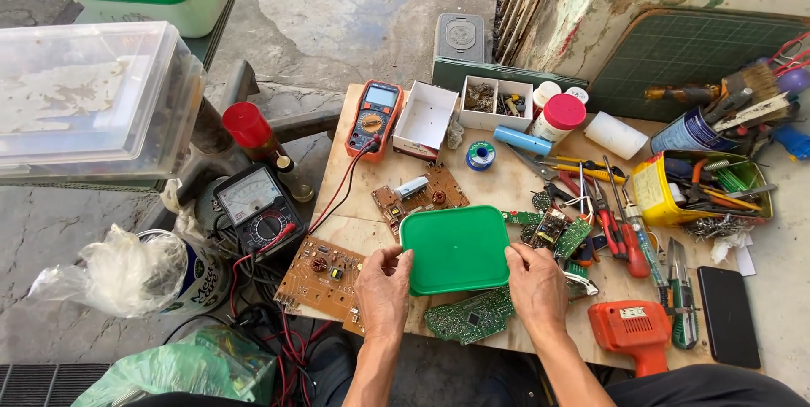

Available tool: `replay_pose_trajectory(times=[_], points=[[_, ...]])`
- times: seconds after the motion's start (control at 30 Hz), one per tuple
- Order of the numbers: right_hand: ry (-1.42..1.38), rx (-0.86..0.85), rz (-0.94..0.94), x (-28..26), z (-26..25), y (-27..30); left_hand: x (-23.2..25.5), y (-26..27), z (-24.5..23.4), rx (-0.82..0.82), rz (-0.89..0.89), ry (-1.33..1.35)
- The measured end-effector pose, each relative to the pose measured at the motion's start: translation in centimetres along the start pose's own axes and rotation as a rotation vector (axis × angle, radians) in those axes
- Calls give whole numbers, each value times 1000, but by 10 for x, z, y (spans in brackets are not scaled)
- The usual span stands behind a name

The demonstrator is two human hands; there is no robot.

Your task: The person is examining and sorting various electronic circuit boards and components at a repair station.

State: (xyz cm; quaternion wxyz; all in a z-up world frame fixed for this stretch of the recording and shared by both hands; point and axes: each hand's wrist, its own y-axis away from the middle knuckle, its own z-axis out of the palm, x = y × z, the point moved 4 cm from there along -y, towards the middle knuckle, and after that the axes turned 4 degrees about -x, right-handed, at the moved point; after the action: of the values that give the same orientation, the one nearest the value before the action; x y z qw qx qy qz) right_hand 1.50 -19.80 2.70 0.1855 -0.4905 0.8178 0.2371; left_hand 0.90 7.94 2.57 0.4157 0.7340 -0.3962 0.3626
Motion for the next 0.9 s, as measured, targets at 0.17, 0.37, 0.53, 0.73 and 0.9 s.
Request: replay_pose_trajectory(times=[0.17, 0.37, 0.53, 0.73, 0.9], points=[[13, -8, -4, 4, 8, -1, 1, 1, -4, -5, -74, 71], [-170, -92, 145, 12, 9, -15, -11, -6, 4, -49, -179, 135], [-538, -196, 316, 2, 0, -16, -8, -6, 9, -41, -190, 217], [-404, -159, 215, 12, 10, -22, 1, -2, 23, -194, -314, 323], [-567, -127, 170, 25, 18, -14, 8, -2, 30, -223, -218, 512]])
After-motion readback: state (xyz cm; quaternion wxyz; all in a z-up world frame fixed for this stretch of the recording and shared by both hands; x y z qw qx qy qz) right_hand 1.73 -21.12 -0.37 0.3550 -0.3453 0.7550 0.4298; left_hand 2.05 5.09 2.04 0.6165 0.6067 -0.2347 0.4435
